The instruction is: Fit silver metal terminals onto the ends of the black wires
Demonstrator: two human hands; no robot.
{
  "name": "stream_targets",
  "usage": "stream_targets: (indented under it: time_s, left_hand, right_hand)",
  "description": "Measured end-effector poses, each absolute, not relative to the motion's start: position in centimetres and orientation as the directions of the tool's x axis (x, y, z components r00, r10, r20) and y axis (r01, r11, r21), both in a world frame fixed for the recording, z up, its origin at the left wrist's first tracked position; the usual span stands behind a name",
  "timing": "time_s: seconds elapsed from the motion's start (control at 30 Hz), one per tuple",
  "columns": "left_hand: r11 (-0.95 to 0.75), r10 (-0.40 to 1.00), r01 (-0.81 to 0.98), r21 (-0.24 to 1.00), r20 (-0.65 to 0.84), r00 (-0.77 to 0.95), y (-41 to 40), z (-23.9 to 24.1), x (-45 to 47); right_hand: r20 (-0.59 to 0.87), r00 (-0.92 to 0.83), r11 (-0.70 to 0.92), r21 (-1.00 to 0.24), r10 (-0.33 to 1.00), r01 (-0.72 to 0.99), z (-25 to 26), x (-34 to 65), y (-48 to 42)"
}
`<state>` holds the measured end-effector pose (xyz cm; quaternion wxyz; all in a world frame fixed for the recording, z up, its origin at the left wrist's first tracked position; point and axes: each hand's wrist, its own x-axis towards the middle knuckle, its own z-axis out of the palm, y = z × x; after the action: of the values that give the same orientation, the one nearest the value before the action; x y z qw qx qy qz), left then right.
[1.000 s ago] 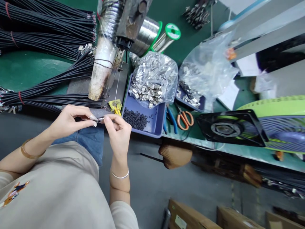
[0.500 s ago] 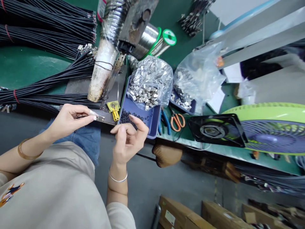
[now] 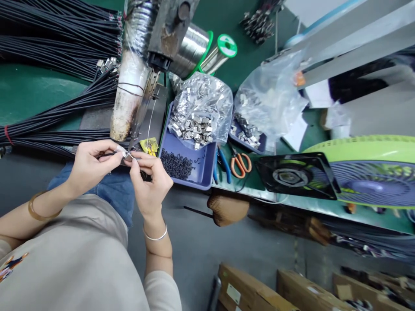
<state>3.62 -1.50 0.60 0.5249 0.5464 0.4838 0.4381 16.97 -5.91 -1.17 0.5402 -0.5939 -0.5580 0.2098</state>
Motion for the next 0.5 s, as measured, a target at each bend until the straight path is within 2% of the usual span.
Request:
stream_targets:
  time_s: [0.37,0.5]
  left_hand:
    - [-0.078,0.99,0.073,0.994,0.068,0.123,-1.3,0.86,3.85]
    - [-0.041,0.989,0.092,0.995,0.027,0.144,-1.43,1.07,3.76]
  right_hand:
    - [0.372,0.287,0.22,-0.866,0.883,0.448,-0.51,16.99,-5.29]
    - [0.381,0.268,0.247,-0.871,0.885,0.424,-0.63,17.09,-5.5]
